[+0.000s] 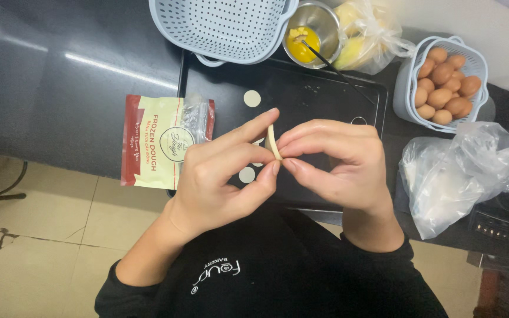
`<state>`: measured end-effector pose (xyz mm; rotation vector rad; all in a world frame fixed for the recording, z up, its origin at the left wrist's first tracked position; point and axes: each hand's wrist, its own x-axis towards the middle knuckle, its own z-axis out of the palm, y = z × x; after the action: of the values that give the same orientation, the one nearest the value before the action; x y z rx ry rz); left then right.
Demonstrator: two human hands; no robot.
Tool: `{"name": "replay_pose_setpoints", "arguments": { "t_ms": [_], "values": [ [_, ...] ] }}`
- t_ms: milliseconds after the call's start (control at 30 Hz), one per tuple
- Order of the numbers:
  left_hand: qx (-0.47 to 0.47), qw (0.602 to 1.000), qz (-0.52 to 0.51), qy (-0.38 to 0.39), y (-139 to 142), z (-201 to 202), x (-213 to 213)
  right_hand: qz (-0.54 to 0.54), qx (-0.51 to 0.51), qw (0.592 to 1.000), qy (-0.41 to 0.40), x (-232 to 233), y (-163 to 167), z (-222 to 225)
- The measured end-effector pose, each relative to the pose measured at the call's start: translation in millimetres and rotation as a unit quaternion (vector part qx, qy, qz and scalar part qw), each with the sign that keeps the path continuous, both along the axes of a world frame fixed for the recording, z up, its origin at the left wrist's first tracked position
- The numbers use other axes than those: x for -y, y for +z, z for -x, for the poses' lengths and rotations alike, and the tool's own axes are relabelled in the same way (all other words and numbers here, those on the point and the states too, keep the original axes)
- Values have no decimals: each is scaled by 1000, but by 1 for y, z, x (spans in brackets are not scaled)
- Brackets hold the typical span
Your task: The person takes round frozen dough discs from a bag and shapes them by hand, pinching and folding the edges to form filled pastry shapes, placing each finished piece on a black tray. They repeat this for several discs, occasionally setting completed pieces aside on the tray.
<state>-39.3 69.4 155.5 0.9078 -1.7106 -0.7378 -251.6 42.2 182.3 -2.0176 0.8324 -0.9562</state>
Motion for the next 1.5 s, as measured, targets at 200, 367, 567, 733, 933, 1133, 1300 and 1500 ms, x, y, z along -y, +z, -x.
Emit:
{"name": "replay_pose_setpoints", "arguments": {
  "t_ms": [200, 367, 567, 733, 933, 1133, 1300, 1500],
  "values": [
    [96, 993, 72, 15, 5, 1, -3, 17, -40, 999, -4, -4, 6, 5],
    [94, 993, 65, 15, 4, 2, -2, 47, -50, 997, -16, -5, 3, 1],
    [80, 995, 54, 9, 4, 1, -1, 11, -26, 1000, 3, -2, 3, 3],
    [88, 994, 60, 9, 4, 0, -1, 14, -24, 1000, 4, -2, 4, 2],
    [77, 996, 55, 4, 4, 1, 0, 36, -38, 998, -24, -5, 2, 2],
    [39, 999, 22, -9, 2, 1, 2, -16, -4, 1000, -13, -2, -1, 4],
    [33, 999, 18, -3, 1, 2, 2, -31, 12, 999, -9, -2, -3, 4],
    [51, 998, 35, 9, 1, 2, 0, -7, 9, 1000, -11, -4, -4, 3]
  ]
}}
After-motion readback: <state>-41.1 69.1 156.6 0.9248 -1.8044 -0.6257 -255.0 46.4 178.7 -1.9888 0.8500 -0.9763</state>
